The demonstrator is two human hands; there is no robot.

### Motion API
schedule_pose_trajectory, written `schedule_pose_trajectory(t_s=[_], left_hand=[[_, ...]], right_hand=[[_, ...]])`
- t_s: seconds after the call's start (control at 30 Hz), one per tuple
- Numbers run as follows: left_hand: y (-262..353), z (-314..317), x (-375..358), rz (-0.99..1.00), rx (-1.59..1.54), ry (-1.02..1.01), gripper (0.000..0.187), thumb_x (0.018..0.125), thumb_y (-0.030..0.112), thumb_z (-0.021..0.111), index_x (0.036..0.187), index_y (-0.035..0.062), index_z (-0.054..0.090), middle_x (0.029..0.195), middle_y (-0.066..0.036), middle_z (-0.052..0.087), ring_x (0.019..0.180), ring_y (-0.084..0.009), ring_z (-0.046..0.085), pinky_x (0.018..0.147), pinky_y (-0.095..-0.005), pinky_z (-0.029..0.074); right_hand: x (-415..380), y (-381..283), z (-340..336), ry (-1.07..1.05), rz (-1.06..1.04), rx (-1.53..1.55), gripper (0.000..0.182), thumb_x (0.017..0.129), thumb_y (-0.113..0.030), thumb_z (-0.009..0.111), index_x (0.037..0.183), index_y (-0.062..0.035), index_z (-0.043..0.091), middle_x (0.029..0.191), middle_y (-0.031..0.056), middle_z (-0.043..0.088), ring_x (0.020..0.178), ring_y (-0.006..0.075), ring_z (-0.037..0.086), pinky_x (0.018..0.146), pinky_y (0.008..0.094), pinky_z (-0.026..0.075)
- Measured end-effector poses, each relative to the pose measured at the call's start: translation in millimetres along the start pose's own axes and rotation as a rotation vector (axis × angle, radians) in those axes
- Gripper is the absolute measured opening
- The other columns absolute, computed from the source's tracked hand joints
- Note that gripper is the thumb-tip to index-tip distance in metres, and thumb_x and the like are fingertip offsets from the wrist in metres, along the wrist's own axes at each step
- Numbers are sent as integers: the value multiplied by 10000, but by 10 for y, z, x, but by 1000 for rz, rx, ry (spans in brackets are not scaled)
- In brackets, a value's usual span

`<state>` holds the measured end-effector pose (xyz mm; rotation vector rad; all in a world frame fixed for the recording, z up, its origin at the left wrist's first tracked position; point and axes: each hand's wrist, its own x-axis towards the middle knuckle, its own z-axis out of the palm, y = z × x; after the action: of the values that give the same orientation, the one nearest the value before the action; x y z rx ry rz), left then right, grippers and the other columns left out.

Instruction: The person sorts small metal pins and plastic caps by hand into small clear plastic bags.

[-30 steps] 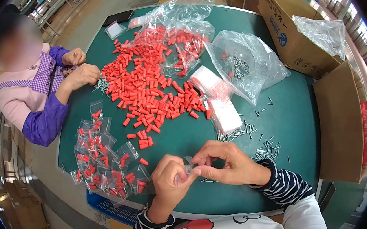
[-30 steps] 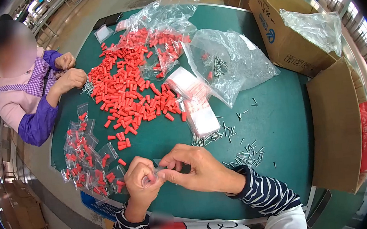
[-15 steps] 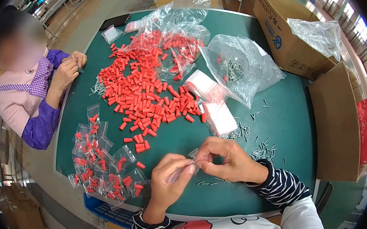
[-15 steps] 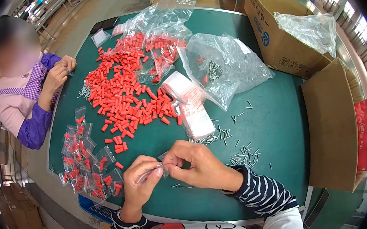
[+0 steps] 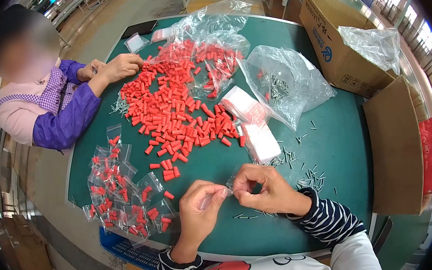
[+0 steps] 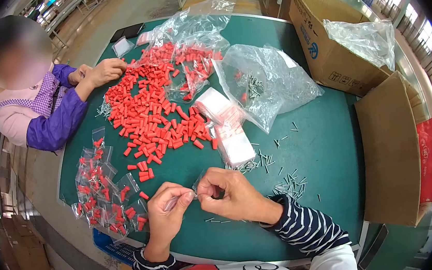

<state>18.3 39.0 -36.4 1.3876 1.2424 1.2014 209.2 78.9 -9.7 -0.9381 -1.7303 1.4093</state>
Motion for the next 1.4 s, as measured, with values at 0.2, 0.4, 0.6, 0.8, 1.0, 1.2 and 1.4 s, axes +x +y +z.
schedule_pose_trajectory(t_s=[0.2, 0.4, 0.6, 0.8, 1.0, 1.2, 1.4], left_hand=[[-25, 30, -16, 134, 144, 105, 59, 868, -35, 682, 925, -32, 692, 917, -37, 609, 751, -70, 575, 631, -204, 463], [161, -39, -10, -99, -102, -49, 64, 846, -52, 691, 908, -36, 688, 940, -37, 624, 761, -57, 577, 627, -187, 445], [191, 11, -9, -164, -158, -38, 105, 820, -7, 751, 909, -31, 701, 919, -40, 622, 803, -86, 618, 698, -213, 498], [225, -18, -47, -56, 55, 66, 52, 825, -56, 708, 862, -34, 678, 887, -26, 605, 704, -35, 531, 583, -201, 418], [104, -41, -98, 128, 345, 49, 76, 807, -99, 689, 858, -51, 659, 873, -56, 599, 698, -74, 565, 585, -219, 447], [329, 22, -133, 160, 435, 42, 101, 778, -78, 706, 851, -19, 668, 806, -72, 618, 683, -123, 596, 599, -257, 476], [452, 24, -215, 180, 480, -96, 90, 751, -45, 735, 793, -4, 667, 777, -74, 615, 664, -132, 589, 590, -260, 465]], right_hand=[[-8, -26, -6, -57, -104, -34, 73, 774, 5, 668, 824, -18, 622, 800, 47, 613, 717, 137, 592, 652, 274, 475], [-3, -39, -43, -12, -198, -13, 69, 789, -7, 668, 834, -13, 615, 799, 46, 596, 698, 115, 567, 621, 264, 474], [-46, -13, -44, -67, -187, 83, 56, 806, -18, 661, 841, -6, 619, 803, 36, 591, 708, 102, 557, 630, 257, 467], [-50, 31, -73, 92, -40, 26, 99, 805, -27, 649, 901, -52, 655, 862, 38, 592, 717, 126, 554, 631, 248, 443], [-64, -114, -129, -11, -592, -570, 296, 731, -65, 683, 1023, -109, 676, 907, 24, 540, 771, 190, 542, 686, 320, 415], [-171, -203, -58, -83, -532, -966, 266, 766, -166, 650, 1028, -121, 666, 828, 40, 490, 805, 206, 506, 705, 337, 362], [-330, -293, 44, -105, -463, -1245, 208, 806, -177, 589, 981, -87, 655, 818, 62, 494, 806, 210, 511, 706, 336, 367]])
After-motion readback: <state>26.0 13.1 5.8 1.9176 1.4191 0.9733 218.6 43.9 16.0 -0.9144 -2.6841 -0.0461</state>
